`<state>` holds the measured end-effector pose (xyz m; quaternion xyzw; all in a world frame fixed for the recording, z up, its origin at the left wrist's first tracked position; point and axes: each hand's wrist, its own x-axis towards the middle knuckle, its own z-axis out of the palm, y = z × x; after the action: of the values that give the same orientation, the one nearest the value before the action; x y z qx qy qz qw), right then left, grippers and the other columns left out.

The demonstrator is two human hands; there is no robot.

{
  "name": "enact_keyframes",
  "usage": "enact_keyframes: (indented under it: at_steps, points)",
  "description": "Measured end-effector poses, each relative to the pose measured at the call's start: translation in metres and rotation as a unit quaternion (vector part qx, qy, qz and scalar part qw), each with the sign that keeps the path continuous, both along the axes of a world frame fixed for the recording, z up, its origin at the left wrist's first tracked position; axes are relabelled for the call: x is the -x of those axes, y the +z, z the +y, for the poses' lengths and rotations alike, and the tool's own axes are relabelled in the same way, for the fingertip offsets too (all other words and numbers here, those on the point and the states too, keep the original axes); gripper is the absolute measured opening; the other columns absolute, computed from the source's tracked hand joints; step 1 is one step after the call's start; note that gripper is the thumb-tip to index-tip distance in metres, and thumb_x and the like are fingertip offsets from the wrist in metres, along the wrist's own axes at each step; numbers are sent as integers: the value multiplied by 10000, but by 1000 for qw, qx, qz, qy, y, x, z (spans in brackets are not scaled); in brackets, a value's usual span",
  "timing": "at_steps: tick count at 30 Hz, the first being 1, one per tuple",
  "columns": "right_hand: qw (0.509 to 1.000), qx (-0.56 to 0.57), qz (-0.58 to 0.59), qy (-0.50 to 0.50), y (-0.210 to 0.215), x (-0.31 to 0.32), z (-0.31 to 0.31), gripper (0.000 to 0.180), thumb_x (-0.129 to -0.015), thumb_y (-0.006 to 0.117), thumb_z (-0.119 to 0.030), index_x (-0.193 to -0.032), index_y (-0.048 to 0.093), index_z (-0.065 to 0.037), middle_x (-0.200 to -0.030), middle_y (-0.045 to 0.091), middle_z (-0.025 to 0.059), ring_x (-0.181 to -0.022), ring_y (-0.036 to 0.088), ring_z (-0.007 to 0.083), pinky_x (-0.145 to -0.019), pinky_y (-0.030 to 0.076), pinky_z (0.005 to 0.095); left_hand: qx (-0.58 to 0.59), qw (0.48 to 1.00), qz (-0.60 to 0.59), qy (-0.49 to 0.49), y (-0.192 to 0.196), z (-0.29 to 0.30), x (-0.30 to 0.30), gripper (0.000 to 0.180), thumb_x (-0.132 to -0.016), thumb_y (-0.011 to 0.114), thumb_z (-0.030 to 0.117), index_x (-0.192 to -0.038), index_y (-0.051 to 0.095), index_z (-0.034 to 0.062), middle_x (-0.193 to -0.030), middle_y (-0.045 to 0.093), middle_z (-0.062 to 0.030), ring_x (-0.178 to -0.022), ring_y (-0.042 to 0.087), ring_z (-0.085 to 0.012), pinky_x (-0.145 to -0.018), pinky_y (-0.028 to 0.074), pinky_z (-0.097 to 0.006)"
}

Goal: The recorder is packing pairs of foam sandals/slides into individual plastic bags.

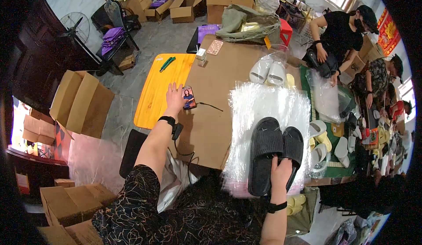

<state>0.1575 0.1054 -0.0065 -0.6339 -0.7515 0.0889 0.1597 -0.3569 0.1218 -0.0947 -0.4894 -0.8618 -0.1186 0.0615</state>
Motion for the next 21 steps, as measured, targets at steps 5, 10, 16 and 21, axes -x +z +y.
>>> enact_keyframes:
  at_steps: [5, 10, 16, 21]
  points:
    - [1000, -7, 16, -1, -3, 1, -4, 338, -921, 599, -247, -1037, 571, 69, -1010, 578, 307, -942, 542, 492, -836, 424, 525, -26, 1000, -1, 0, -24, 8, 11, 660, -639, 851, 190, -1226, 584, 49, -1374, 496, -236, -1343, 394, -407, -1002, 406, -476]
    - [1000, -23, 4, 8, -7, 2, -1, 338, -925, 601, -260, -984, 560, 70, -972, 564, 300, -910, 542, 487, -800, 428, 527, -91, 993, 63, -32, -47, 8, 30, 543, -682, 772, 85, -1197, 601, 53, -1314, 546, -204, -1277, 464, -387, -1009, 415, -474]
    - [999, -46, 6, 7, -5, -1, -1, 353, -933, 595, -282, -927, 556, 69, -922, 560, 284, -870, 546, 478, -772, 431, 530, -130, 991, -15, -38, -19, 5, 16, 459, -832, 603, 107, -1279, 530, 35, -1341, 524, -234, -1278, 451, -409, -1008, 403, -493]
    - [999, -26, 16, 11, -4, 2, 3, 335, -916, 607, -264, -992, 596, 62, -1012, 595, 292, -963, 556, 474, -827, 437, 515, -233, 972, -7, -17, 12, -22, -1, 478, -821, 606, 82, -1288, 522, 33, -1343, 503, -252, -1249, 462, -421, -1016, 396, -502]
